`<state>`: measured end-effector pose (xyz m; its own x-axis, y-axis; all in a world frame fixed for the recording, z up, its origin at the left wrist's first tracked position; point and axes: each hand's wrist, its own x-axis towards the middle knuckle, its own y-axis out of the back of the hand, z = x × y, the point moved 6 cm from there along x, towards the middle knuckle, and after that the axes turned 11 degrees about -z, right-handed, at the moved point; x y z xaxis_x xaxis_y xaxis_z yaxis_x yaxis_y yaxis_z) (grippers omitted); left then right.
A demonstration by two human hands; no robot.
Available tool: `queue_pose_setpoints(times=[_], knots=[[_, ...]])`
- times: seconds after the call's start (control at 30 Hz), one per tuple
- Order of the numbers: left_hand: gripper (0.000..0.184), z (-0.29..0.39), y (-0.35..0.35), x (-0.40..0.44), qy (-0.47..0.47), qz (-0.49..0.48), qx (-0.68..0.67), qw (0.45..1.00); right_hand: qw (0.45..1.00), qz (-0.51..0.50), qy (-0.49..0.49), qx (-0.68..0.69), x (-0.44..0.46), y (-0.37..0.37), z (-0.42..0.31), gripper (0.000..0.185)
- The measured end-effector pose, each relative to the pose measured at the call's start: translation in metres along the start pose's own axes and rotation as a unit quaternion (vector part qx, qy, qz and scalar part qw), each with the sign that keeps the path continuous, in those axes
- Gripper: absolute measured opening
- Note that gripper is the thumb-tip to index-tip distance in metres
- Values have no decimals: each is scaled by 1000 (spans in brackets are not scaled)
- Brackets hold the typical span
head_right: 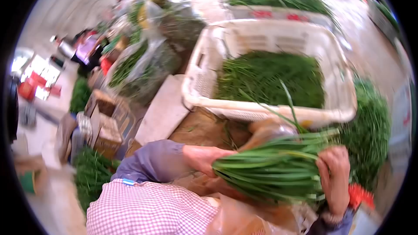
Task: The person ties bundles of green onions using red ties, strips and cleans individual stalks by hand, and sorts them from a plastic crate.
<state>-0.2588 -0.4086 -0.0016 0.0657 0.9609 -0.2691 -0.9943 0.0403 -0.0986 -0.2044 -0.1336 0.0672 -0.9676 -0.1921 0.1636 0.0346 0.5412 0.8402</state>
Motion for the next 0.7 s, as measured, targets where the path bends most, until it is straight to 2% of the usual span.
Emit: queue_pose_setpoints(times=[0.03, 0.07, 0.1, 0.13, 0.17, 0.23, 0.3, 0.37, 0.4, 0.43, 0.5, 0.57, 0.6, 0.63, 0.7], knots=[[75, 3, 0, -4, -3, -9, 0, 1000, 999, -7, -10, 38, 2, -1, 0, 8], [71, 0, -2, 1, -23, 1, -2, 1000, 999, -5, -28, 16, -3, -5, 8, 7], [68, 1, -1, -2, -41, 9, -4, 999, 999, 40, -21, -3, -1, -6, 5, 5], [68, 7, 1, -7, 12, 9, 21, 1000, 993, 95, -65, 21, -4, -7, 12, 3], [68, 6, 3, -8, 11, 16, 24, 1000, 982, 146, -111, 48, -15, -11, 25, 3], [68, 1, 1, -4, 8, 14, 63, 998, 934, 258, -144, 200, -46, -23, 80, 12], [69, -1, 1, -3, -20, 20, 67, 997, 901, 325, -193, 212, -77, -18, 133, 16], [70, -2, 0, -4, -17, 9, 85, 996, 850, 364, -241, 296, -111, 0, 189, 19], [70, -5, 0, -4, -18, 14, 85, 996, 863, 318, -265, 291, -137, 10, 236, 20], [69, -8, 0, -4, -30, 21, 89, 995, 899, 363, -243, -27, -114, 32, 168, 22], [69, -7, -1, -4, -42, 24, 91, 995, 905, 341, -223, -124, -86, 41, 89, 21], [68, -2, -1, -4, 12, 23, 97, 995, 956, 177, -143, -184, -59, 25, 38, 20], [68, -1, -2, -4, 13, 24, 98, 995, 964, 49, -125, -230, -46, 8, 30, 18], [68, 0, -2, -4, 24, 32, 97, 994, 972, -17, -140, -191, -32, -7, 22, 18], [69, 3, -2, -4, 34, 44, 98, 994, 966, -28, -126, -224, -34, -25, 46, 19]])
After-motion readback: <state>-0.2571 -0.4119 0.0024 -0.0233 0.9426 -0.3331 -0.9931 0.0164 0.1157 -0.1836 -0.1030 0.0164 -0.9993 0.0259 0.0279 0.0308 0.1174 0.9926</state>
